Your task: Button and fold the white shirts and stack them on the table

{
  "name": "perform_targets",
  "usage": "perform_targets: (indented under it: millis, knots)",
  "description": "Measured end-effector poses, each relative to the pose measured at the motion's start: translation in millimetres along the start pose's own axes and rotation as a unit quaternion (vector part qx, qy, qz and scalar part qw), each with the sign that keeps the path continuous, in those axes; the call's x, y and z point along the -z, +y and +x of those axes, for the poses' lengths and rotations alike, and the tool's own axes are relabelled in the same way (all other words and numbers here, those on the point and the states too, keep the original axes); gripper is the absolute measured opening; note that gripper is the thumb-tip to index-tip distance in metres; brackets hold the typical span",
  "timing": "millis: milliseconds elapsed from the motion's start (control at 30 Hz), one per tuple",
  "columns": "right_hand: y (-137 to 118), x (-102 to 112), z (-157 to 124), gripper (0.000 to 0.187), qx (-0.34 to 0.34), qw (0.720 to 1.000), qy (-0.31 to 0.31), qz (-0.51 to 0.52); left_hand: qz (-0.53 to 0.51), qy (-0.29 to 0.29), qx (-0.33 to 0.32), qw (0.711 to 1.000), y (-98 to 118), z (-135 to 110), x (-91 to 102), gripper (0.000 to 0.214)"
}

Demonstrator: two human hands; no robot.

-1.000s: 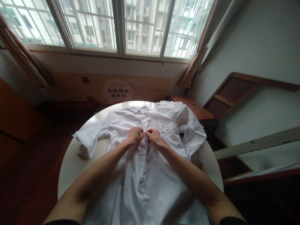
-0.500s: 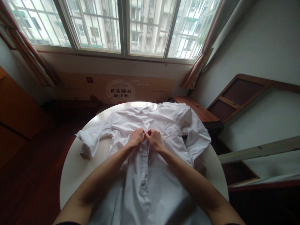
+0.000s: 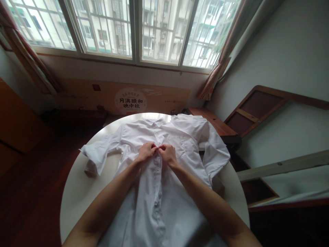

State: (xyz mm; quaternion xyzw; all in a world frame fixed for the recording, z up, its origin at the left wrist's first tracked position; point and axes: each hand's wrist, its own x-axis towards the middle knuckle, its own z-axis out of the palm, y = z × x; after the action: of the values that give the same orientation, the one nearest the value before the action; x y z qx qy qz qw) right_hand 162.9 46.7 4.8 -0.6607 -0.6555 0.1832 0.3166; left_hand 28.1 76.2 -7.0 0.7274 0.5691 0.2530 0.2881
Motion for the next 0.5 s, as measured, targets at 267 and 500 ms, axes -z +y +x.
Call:
perform_targets:
  millis: [267,500]
  knots:
    - [9.9,-6.5,0.7,0.018,-0.015,0.987,-0.024,0.159,0.012,0.012,0.029,0.999,6.7,-1.6,2.5,0.020]
    - [17.3,-13.0,6.0,0.023,-0.132,0.900,-0.087,0.407,-0.032,0.027,0.030,0.999,3.9,-1.8,0.6,0.022]
